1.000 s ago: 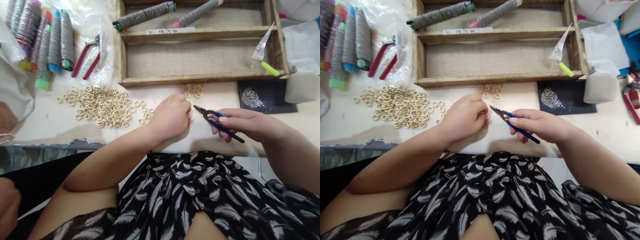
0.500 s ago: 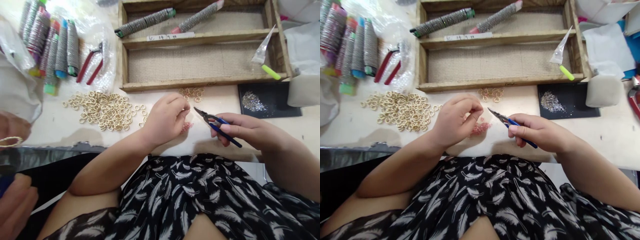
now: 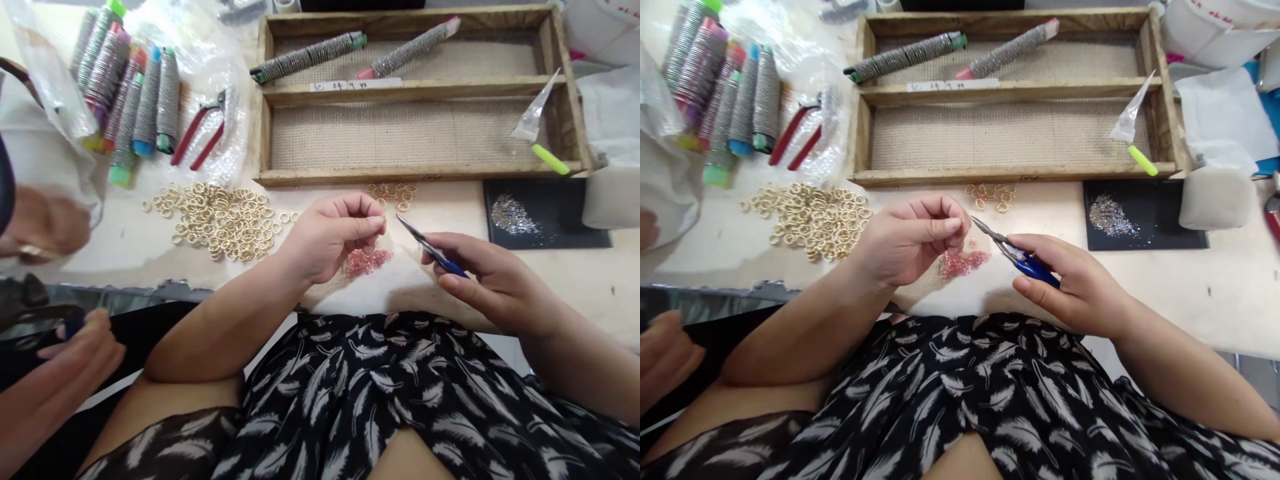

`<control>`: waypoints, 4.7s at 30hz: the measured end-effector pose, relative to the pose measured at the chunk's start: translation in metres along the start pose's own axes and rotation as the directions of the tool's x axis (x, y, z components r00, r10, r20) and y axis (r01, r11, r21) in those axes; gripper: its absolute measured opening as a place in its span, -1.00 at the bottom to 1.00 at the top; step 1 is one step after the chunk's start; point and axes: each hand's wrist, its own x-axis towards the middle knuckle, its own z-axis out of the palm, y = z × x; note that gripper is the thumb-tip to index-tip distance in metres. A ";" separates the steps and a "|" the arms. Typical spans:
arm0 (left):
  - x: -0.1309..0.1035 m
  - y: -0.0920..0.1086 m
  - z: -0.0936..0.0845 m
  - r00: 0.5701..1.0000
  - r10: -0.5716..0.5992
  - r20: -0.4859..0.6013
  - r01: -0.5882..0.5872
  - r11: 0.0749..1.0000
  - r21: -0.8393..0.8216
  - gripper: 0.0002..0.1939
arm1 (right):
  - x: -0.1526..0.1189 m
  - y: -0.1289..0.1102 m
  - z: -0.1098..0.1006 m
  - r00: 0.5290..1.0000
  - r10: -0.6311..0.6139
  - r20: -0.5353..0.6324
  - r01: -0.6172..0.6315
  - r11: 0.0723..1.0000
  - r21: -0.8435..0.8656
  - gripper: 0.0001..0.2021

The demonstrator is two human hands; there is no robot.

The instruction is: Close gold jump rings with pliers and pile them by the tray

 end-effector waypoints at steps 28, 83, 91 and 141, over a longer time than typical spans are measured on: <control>0.000 0.001 0.000 0.996 -0.056 0.074 0.060 0.997 -0.043 -0.85 | 0.001 0.002 0.000 0.995 -0.094 0.036 0.100 0.973 -0.208 -0.49; -0.003 -0.006 -0.005 0.958 0.278 0.065 -0.281 0.880 0.384 -0.94 | 0.002 0.006 0.005 1.000 0.012 0.011 -0.012 0.997 0.072 -0.52; -0.003 -0.019 -0.014 0.556 0.710 0.432 -0.634 0.027 0.773 -0.91 | 0.008 -0.010 0.005 0.984 0.141 0.107 -0.169 0.932 0.322 -0.74; -0.003 -0.022 -0.014 0.377 0.769 0.516 -0.619 -0.205 0.758 -0.88 | 0.008 -0.014 0.002 0.980 0.078 0.181 -0.153 0.879 0.452 -0.69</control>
